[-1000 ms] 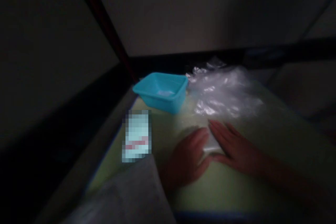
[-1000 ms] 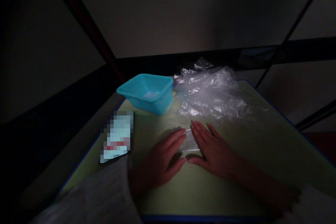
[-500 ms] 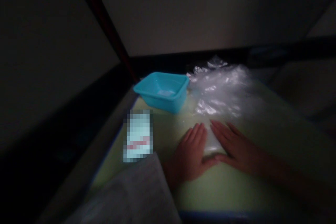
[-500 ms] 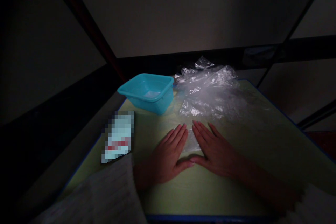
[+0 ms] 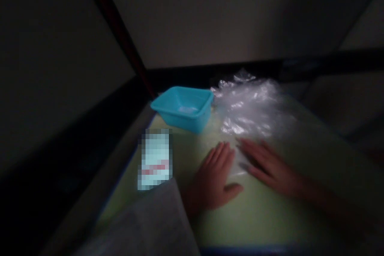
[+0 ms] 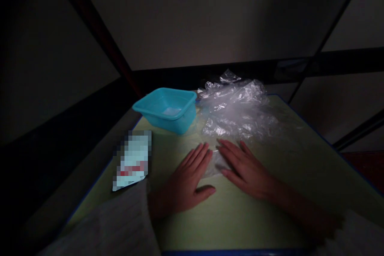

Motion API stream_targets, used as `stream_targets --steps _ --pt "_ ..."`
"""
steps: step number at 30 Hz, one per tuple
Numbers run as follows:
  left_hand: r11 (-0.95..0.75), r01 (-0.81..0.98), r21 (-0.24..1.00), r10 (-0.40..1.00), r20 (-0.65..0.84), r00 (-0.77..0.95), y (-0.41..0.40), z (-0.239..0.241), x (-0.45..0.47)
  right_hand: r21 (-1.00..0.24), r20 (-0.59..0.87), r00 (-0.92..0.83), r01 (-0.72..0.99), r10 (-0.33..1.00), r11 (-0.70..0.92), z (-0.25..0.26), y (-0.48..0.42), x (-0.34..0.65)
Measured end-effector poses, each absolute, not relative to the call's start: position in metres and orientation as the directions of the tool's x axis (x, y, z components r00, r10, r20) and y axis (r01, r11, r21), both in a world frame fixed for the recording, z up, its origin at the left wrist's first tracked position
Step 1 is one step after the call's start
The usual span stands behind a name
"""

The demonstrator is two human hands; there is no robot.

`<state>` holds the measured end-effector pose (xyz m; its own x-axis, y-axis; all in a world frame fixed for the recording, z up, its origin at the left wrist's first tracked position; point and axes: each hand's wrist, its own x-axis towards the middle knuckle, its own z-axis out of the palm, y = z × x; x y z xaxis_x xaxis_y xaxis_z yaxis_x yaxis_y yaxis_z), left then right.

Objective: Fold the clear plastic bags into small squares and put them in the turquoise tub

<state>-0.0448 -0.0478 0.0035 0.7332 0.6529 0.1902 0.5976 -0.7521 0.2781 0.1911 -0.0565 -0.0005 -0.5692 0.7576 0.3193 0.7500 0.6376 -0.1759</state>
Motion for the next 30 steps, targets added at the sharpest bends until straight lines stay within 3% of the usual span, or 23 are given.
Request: stream_targets --steps 5,10,15,21,23,30 --pt "-0.739 0.612 0.282 0.672 0.256 0.694 -0.045 0.001 -0.060 -0.267 0.360 -0.553 0.711 0.752 0.651 0.017 -0.044 0.216" --pt "-0.732 0.613 0.296 0.680 0.282 0.676 -0.045 0.008 -0.065 -0.295 0.295 -0.631 0.655 0.718 0.696 0.025 -0.042 0.219" --pt "-0.702 0.637 0.318 0.712 0.292 0.639 -0.045 0.012 -0.064 -0.418 0.245 -0.701 0.547 0.669 0.726 0.028 -0.047 0.213" --pt "-0.703 0.644 0.301 0.710 0.324 0.625 -0.048 0.013 -0.063 -0.392 0.344 -0.433 0.740 0.833 0.546 0.013 -0.037 0.217" --pt "-0.703 0.641 0.307 0.711 0.325 0.624 -0.048 0.013 -0.062 -0.361 0.335 -0.414 0.773 0.846 0.521 0.011 -0.035 0.218" --pt "-0.651 0.674 0.349 0.759 0.302 0.577 -0.045 0.016 -0.061 -0.422 0.247 -0.621 0.622 0.744 0.660 0.029 -0.050 0.207"
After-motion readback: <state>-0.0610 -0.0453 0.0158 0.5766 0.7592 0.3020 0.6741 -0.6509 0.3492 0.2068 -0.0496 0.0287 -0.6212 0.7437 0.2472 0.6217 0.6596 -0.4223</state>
